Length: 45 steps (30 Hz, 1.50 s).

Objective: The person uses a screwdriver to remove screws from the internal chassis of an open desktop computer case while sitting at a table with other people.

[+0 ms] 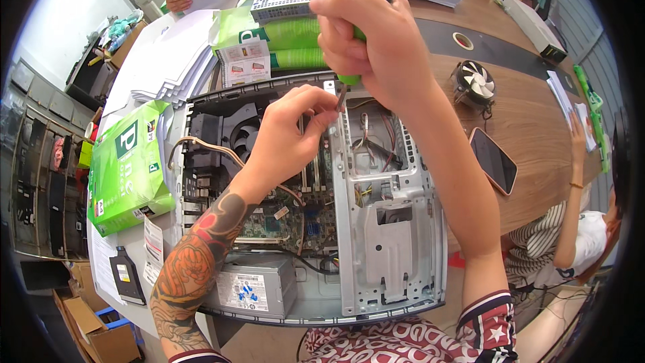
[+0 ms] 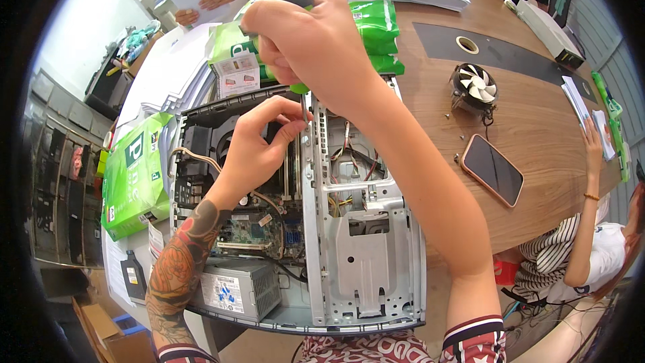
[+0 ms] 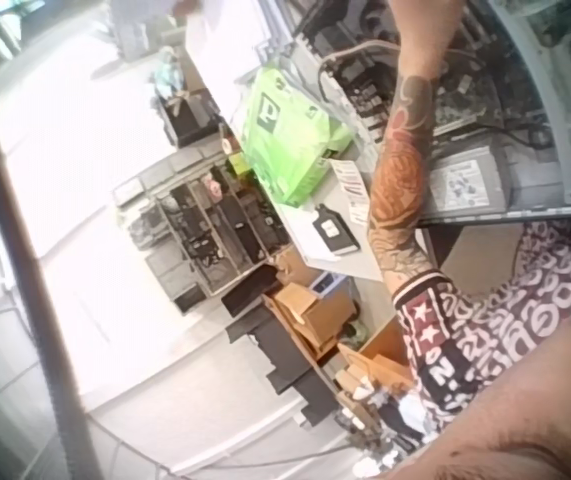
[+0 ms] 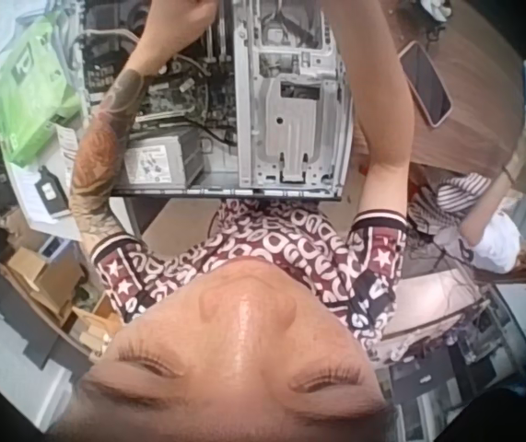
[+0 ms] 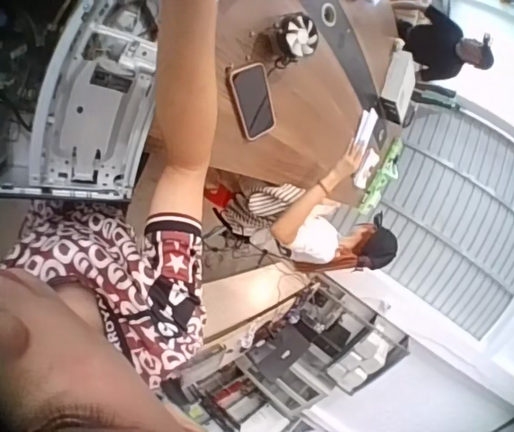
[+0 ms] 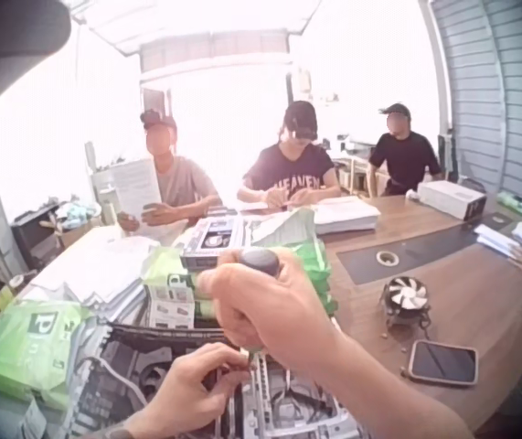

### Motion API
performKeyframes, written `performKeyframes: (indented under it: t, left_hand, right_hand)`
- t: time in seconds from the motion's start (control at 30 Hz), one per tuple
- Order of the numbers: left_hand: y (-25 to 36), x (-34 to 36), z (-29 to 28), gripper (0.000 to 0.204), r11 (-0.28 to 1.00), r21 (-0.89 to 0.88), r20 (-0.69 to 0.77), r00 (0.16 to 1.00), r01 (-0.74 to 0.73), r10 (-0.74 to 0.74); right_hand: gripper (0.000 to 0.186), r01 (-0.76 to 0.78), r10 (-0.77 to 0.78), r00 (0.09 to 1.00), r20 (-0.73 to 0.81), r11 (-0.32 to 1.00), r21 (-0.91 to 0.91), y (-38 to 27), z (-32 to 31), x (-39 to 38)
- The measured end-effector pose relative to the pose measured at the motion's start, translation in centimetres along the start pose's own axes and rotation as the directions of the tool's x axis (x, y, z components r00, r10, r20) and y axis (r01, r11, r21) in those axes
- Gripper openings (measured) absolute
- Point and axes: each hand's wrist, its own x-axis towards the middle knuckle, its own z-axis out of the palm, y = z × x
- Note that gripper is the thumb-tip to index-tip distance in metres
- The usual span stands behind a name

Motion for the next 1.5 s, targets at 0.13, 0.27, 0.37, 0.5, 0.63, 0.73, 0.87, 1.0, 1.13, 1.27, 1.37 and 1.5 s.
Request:
performKeyframes:
  t: [0.13,0.27,0.37,0.5,0.63,0.73,0.87,1.0,1.13,1.27,1.37,1.5]
  left_hand:
    - [0.0,-0.1,-0.2,0.013,1.0,0.011,0.008,1.0,-0.018,0.018]
    - [-0.1,-0.2,-0.2,0.013,0.999,0.008,0.001,0.999,-0.045,0.045]
    - [-0.1,0.0,0.0,0.013,0.999,-0.021,-0.002,1.0,-0.025,0.025]
    - [-0.2,-0.1,-0.2,0.013,0.999,-0.012,0.006,0.999,-0.038,0.038]
    - [-0.1,-0.2,-0.2,0.013,0.999,-0.026,0.016,0.999,-0.03,0.031]
    - [-0.2,-0.2,-0.2,0.013,0.999,-0.037,0.032,0.999,-0.016,0.017]
    - [-0.2,-0.2,-0.2,0.012,0.999,-0.03,0.027,1.0,-0.012,0.013]
    - [-0.1,-0.1,-0.3,0.014,0.999,-0.024,0.037,0.999,-0.023,0.024]
    - [-0.1,0.1,-0.8,0.017,0.991,0.01,-0.01,0.991,-0.13,0.131]
    - [0.1,0.1,-2.2,0.022,0.97,0.173,-0.005,0.985,-0.171,0.175]
    - [0.1,0.4,-2.4,0.022,0.947,0.249,0.03,0.979,-0.203,0.202]
    - [-0.1,0.1,-2.0,0.021,0.935,0.299,0.07,0.981,-0.191,0.178]
  right_hand:
    - [0.034,0.085,-0.103,0.97,-0.222,0.992,-0.088,0.6,1.1,-0.4]
    - [0.027,0.13,-0.15,0.966,-0.211,0.986,-0.107,1.0,0.6,-0.1]
    - [0.028,0.06,-0.067,0.962,-0.265,0.998,-0.035,0.6,0.6,-0.1]
    - [0.033,0.054,-0.077,0.95,-0.302,0.995,-0.083,0.4,1.3,-0.2]
    - [0.025,0.007,-0.005,0.998,-0.056,0.999,0.037,-0.1,-0.5,-0.5]
    - [0.024,-0.016,0.013,0.996,0.093,0.999,0.034,0.1,-0.6,-0.4]
    - [0.025,0.026,-0.027,0.998,-0.053,0.999,-0.024,0.2,0.4,-0.2]
    - [0.035,0.072,-0.088,0.985,-0.148,0.992,-0.104,0.3,0.9,-0.3]
    - [0.029,0.035,-0.038,0.994,-0.099,0.999,-0.026,0.5,0.4,-0.9]
    - [0.031,0.101,-0.107,0.978,-0.182,0.994,-0.044,-1.5,-1.3,-3.0]
    - [0.032,0.146,-0.13,0.957,-0.259,0.988,0.045,-3.3,-3.4,-3.0]
    - [0.035,0.137,-0.101,0.956,-0.275,0.984,0.117,-2.0,-3.5,-2.2]
